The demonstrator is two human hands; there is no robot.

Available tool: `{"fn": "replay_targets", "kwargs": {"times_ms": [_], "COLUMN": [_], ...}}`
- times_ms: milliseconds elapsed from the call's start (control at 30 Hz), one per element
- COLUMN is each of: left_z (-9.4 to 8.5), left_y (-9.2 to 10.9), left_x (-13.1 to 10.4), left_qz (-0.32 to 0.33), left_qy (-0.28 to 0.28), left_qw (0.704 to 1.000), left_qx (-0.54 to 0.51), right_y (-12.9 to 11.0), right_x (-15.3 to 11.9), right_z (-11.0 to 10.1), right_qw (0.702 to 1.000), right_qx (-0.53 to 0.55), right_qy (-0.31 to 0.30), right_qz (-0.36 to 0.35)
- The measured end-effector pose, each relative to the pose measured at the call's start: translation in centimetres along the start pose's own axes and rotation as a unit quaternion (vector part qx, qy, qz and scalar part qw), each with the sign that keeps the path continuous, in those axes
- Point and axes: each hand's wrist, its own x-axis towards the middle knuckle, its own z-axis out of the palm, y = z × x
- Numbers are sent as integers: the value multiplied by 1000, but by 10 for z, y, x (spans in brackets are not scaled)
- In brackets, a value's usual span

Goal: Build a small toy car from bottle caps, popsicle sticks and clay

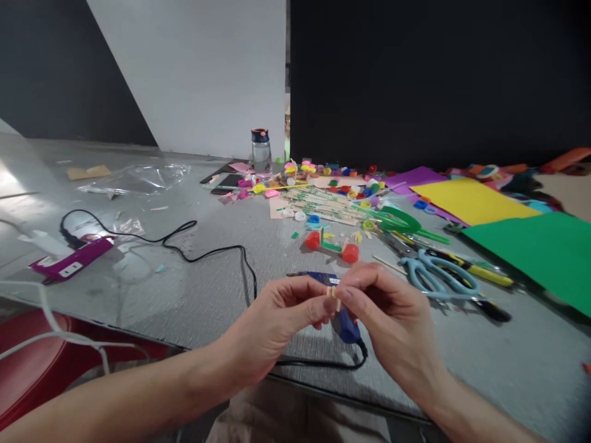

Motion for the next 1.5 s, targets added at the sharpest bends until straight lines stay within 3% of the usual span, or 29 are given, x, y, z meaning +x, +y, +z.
{"fn": "replay_targets", "kwargs": {"times_ms": [467, 600, 767, 1233, 1367, 1500], "left_z": [-2, -1, -2, -5, -17, -28], "left_y": [1, 4, 5, 6, 1, -4], "left_x": [0, -1, -2, 3, 9, 10], "left_qz": [-11, -12, 1, -4, 20, 36], "left_qy": [2, -19, -14, -4, 26, 54], "left_qw": [1000, 1000, 999, 997, 997, 997], "left_qx": [-5, -7, 33, 73, 69, 40], "right_y": [3, 1, -8, -15, -8, 6], "right_x": [0, -1, -3, -2, 2, 4], "right_z": [2, -5, -13, -12, -27, -62], "right_qw": [997, 993, 995, 989, 988, 961], "right_qx": [46, 72, 13, -67, -73, -199], "right_qy": [-16, -28, -68, -61, -38, -87], "right_qz": [54, 85, 66, 113, 134, 170]}}
